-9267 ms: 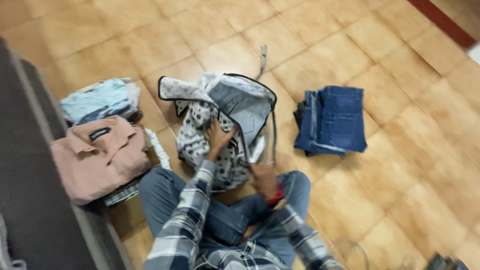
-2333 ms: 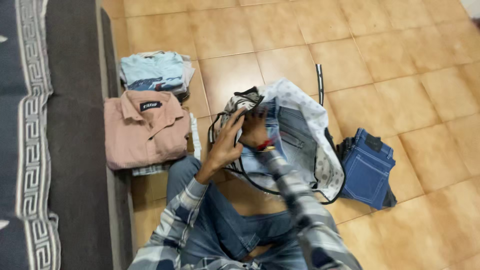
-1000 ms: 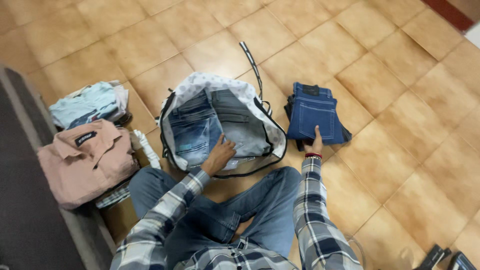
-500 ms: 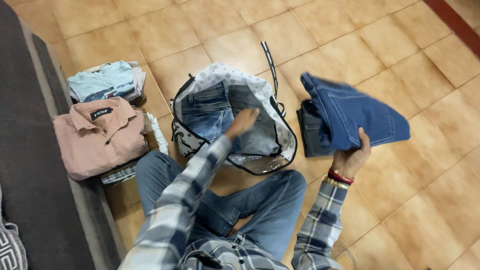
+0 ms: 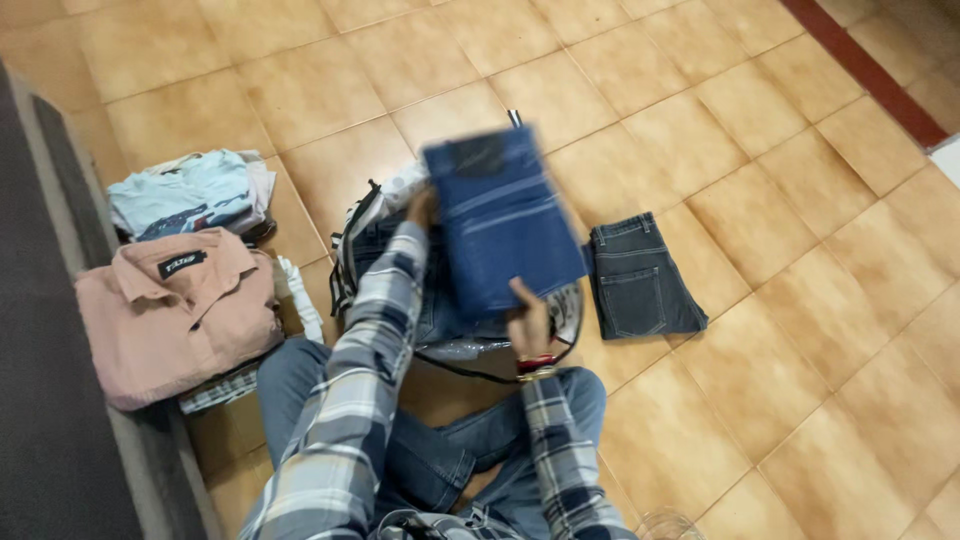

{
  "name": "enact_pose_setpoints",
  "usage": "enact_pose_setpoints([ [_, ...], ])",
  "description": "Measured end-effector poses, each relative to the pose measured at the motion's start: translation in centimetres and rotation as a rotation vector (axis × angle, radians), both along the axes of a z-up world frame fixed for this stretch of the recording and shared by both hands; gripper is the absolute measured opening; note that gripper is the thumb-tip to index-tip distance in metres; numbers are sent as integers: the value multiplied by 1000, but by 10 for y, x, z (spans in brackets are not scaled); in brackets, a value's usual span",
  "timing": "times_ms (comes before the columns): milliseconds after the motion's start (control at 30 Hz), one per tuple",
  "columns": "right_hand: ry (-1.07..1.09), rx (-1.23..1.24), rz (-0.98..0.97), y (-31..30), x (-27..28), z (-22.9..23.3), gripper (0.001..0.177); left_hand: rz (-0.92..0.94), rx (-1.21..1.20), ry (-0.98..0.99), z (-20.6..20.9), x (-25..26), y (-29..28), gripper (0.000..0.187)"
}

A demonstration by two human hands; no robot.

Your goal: The person packs a bag by taking folded jeans and shirts from stacks on the floor and placing them inside the main compartment one by one.

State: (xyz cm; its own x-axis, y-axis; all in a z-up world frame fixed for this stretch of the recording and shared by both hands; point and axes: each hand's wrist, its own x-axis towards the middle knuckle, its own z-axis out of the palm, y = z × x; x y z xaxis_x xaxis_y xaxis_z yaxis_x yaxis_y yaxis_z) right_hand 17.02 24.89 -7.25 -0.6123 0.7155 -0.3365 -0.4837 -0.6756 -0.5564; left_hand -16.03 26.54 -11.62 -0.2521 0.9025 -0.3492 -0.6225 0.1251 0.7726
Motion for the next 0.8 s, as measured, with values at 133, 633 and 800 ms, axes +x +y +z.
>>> enact_pose_setpoints([
  [133,-115,27,-39,-21,-1,-38,59,-55,0,-2,37,-13,-10,70],
  [633,-1190,1689,-11,1,125,-3,16,278,-347,1241,86,77,-70,65],
  [800,-1321,1527,-140,16,96,17,55,174,33,1675,139,258,-130,72],
])
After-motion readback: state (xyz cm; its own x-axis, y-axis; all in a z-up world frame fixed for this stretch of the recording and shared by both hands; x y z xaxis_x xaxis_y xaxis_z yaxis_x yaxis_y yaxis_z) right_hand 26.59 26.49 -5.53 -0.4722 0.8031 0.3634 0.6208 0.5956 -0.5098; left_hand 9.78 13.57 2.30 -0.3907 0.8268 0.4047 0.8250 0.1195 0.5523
